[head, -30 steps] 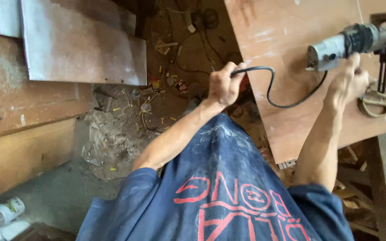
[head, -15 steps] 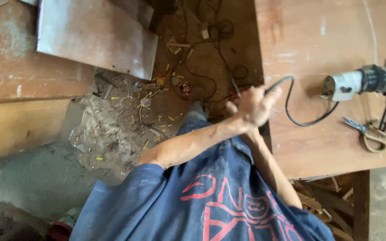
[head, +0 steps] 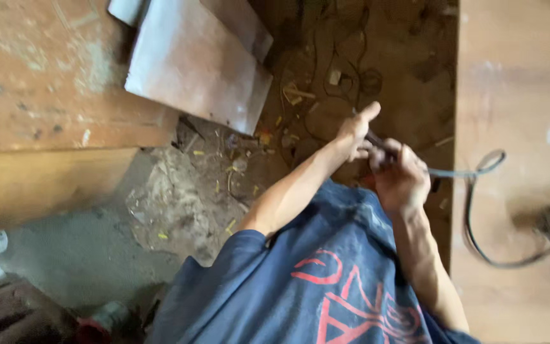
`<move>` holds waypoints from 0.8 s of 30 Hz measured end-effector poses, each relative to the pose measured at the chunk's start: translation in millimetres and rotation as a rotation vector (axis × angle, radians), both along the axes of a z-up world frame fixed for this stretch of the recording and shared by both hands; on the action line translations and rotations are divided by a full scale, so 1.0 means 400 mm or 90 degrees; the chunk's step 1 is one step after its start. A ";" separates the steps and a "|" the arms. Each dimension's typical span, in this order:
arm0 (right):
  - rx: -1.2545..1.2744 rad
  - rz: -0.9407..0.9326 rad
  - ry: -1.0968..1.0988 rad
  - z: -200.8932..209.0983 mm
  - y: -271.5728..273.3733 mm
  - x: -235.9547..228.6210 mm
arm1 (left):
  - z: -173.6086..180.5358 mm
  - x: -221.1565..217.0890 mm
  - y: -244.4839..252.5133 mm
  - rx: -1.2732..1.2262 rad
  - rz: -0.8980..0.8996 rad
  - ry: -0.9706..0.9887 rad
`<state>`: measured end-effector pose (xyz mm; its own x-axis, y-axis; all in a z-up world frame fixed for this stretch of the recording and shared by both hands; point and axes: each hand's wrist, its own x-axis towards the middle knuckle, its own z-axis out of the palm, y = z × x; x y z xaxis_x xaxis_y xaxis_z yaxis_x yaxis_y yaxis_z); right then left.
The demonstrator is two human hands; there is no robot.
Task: The person positions a rectangular board on the floor and uses a handheld router to trim its edge. They repeatedly adjust the router's fence and depth settings, then run the tool along the board's edge multiple times to refine the cut.
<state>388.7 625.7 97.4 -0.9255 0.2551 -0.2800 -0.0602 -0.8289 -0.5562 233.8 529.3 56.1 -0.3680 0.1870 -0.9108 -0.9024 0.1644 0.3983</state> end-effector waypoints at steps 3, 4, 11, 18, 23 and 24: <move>-0.059 0.013 0.039 0.023 -0.052 -0.047 | -0.148 -0.136 0.004 0.153 0.136 -0.049; -0.055 -0.004 -0.001 0.031 -0.067 -0.051 | -0.179 -0.171 0.013 0.179 0.175 -0.010; 0.365 0.270 -0.657 0.077 -0.040 -0.068 | -0.126 -0.329 0.019 0.069 -0.027 0.436; 0.374 0.143 -0.425 0.156 0.066 -0.166 | 0.069 -0.087 -0.061 0.226 -0.296 0.740; -0.086 0.208 -0.368 0.010 0.008 -0.497 | 0.141 0.054 -0.155 0.442 -0.476 0.536; -0.119 0.180 -0.447 -0.001 0.014 -0.548 | 0.141 0.063 -0.169 0.441 -0.480 0.732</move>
